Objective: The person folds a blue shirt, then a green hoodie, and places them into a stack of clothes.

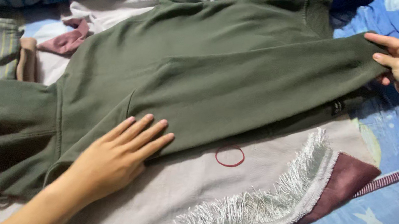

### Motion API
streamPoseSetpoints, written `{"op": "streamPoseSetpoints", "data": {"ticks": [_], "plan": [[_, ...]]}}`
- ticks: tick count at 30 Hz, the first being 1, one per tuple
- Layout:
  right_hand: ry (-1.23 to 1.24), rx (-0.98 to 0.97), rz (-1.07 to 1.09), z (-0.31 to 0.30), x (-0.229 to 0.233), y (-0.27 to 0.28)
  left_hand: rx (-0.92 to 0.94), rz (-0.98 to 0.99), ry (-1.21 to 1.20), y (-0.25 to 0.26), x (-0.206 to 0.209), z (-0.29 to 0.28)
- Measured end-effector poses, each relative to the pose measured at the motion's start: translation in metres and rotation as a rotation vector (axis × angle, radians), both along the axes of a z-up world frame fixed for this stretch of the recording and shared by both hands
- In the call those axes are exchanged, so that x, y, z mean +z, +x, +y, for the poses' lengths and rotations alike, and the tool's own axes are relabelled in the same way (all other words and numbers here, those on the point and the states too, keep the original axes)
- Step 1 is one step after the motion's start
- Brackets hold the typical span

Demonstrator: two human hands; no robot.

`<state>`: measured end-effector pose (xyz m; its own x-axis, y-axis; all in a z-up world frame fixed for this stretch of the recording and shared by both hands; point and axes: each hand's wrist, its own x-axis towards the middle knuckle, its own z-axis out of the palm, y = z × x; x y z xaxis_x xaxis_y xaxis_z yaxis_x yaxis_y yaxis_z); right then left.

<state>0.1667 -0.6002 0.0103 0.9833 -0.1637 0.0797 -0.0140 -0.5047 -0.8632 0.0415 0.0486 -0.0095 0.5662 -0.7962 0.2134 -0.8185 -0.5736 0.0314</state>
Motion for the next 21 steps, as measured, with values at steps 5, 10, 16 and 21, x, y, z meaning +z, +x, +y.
{"op": "streamPoseSetpoints", "data": {"ticks": [5, 10, 16, 21], "plan": [[-0.874, 0.282, -0.208, -0.014, -0.027, 0.014, 0.169, -0.033, -0.092, -0.019, -0.011, 0.040], [-1.109, -0.070, -0.303, 0.039, -0.007, -0.006, 0.176, 0.066, -0.088, -0.017, -0.017, 0.042], [-0.905, 0.336, -0.006, 0.094, -0.031, 0.003, 0.303, 0.365, 0.045, 0.007, 0.012, 0.009], [-0.892, 0.329, 0.208, 0.083, -0.027, 0.006, -0.032, 0.103, -0.242, 0.040, 0.033, -0.072]]}}
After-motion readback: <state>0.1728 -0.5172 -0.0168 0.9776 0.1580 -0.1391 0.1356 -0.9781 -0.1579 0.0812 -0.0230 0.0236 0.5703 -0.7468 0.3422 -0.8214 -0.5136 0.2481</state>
